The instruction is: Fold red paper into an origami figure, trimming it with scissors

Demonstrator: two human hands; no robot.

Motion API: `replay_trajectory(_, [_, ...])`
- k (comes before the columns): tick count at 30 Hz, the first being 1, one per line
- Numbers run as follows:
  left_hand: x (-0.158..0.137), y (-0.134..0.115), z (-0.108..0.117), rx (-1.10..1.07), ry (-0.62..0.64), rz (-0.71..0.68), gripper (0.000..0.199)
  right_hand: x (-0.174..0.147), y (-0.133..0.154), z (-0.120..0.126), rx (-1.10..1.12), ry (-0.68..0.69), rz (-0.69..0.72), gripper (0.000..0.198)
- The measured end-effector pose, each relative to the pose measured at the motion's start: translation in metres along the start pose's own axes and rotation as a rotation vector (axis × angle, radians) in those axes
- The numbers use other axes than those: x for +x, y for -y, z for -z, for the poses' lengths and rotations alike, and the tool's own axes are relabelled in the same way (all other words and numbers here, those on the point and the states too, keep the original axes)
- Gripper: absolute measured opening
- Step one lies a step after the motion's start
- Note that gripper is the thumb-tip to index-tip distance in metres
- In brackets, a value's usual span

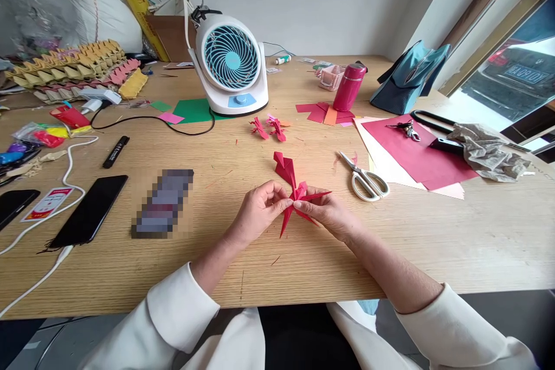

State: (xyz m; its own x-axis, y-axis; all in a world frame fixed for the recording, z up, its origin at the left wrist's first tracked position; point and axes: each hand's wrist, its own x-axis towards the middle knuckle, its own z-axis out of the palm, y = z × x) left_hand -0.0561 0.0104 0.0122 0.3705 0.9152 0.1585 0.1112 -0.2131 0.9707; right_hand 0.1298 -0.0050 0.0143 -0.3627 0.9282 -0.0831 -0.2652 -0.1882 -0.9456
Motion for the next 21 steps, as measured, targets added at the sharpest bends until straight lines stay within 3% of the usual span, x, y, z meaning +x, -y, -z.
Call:
replay_trajectory(3, [-0.0024,-0.0048,-0.0006,0.126,-0.041,-0.090,0.012,0.0008,-0.0032,0.0009,0.115,-0.085,-0.059,0.027])
replay_trajectory(7, [-0.0064,-0.0086,-0.0013,0.386,-0.052,-0.317,0.012,0.0020,-0.0037,0.0016,0.243,-0.167,-0.129,0.027])
replay_trajectory(14, [-0.0076,-0.0051,0.0005,0.559,-0.038,-0.639,0.016,-0.0002,0.0002,-0.0024,0.247,-0.105,-0.142,0.027])
replay_trajectory(18, [-0.0076,-0.0042,0.0009,0.595,-0.079,-0.699,0.016,-0.0010,0.0004,-0.0042,0.248,-0.107,-0.138,0.028])
replay_trajectory(21, [-0.0083,-0.0053,-0.0001,0.585,-0.092,-0.668,0.014,-0.0010,-0.0003,-0.0050,0.250,-0.125,-0.130,0.027])
